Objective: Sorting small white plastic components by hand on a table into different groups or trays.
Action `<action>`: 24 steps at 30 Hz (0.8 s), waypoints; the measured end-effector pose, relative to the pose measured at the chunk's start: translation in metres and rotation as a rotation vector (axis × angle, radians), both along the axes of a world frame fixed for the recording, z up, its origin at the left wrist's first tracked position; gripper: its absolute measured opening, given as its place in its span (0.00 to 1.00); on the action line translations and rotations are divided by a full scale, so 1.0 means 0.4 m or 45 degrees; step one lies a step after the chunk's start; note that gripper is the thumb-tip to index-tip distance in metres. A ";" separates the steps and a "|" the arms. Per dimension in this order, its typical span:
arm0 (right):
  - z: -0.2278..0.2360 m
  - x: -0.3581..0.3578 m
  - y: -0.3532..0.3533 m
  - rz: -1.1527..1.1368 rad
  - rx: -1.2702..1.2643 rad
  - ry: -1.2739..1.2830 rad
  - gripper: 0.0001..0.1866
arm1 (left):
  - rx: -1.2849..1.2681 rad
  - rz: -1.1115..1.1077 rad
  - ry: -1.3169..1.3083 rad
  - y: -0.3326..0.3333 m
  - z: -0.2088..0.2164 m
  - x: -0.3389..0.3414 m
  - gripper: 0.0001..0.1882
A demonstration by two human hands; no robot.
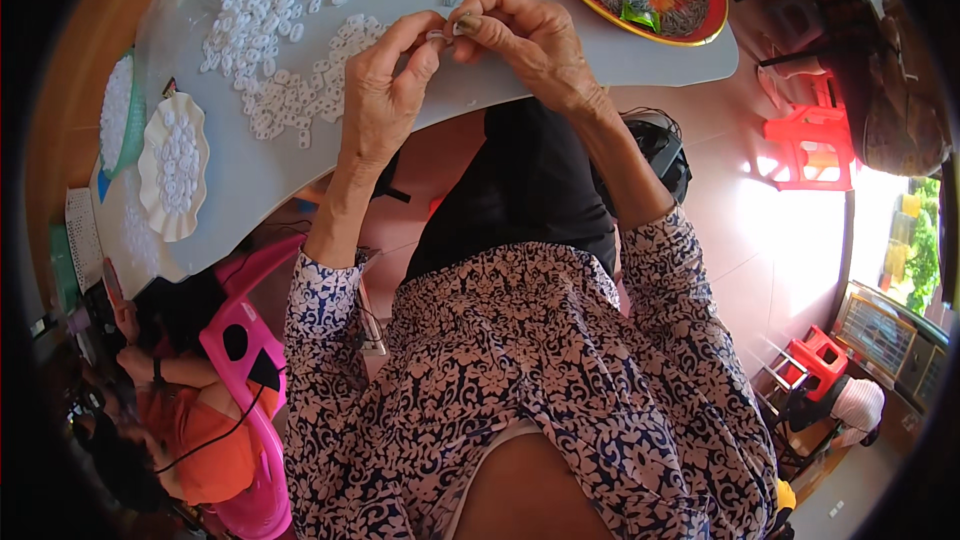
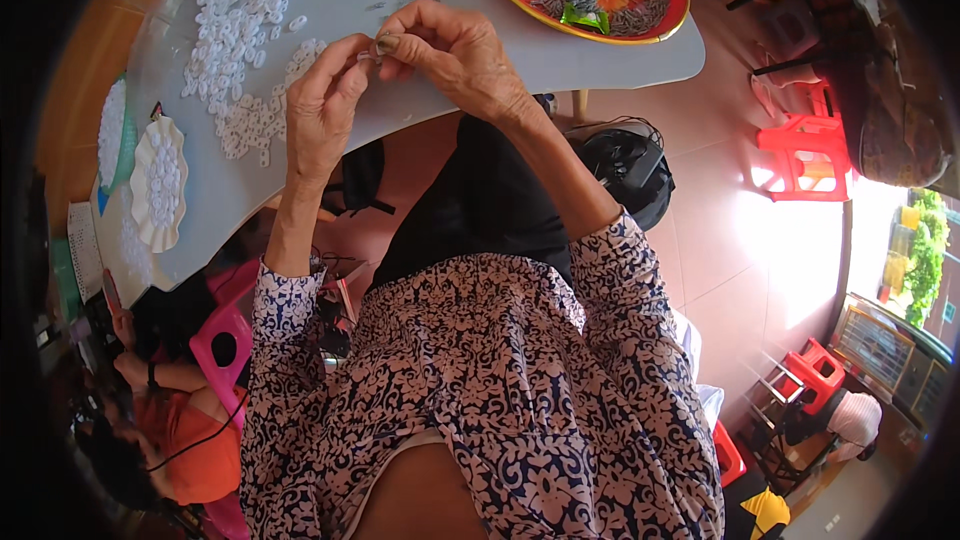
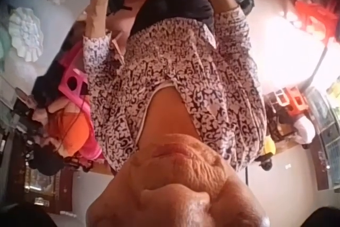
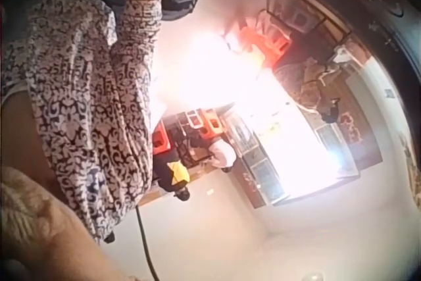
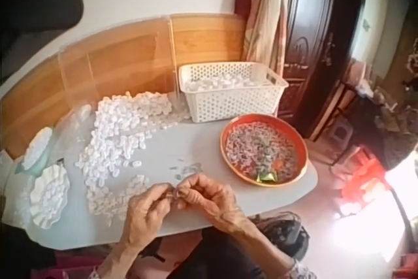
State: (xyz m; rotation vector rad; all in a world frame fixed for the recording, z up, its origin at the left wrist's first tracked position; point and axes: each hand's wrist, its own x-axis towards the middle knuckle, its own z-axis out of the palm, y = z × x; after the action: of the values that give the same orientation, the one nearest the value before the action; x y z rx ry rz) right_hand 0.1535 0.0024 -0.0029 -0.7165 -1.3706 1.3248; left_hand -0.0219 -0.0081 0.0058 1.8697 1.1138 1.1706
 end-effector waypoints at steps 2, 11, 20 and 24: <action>0.000 -0.002 0.000 -0.001 -0.013 -0.040 0.09 | -0.007 0.043 -0.113 -0.001 0.003 0.013 0.08; -0.008 -0.004 -0.002 -0.023 -0.011 0.018 0.08 | -0.233 -0.071 -0.557 0.046 -0.005 -0.003 0.07; 0.003 -0.008 -0.008 -0.038 -0.029 0.013 0.09 | -0.214 -0.110 -0.524 0.054 -0.007 0.001 0.07; 0.003 -0.007 -0.009 -0.028 -0.031 -0.035 0.11 | -0.199 -0.121 -0.523 0.056 0.001 0.002 0.07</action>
State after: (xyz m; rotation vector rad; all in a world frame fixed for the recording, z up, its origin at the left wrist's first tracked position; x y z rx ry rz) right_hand 0.1506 -0.0012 -0.0017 -0.7668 -1.3666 1.3211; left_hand -0.0212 0.0141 0.0061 1.4612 0.8500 1.2986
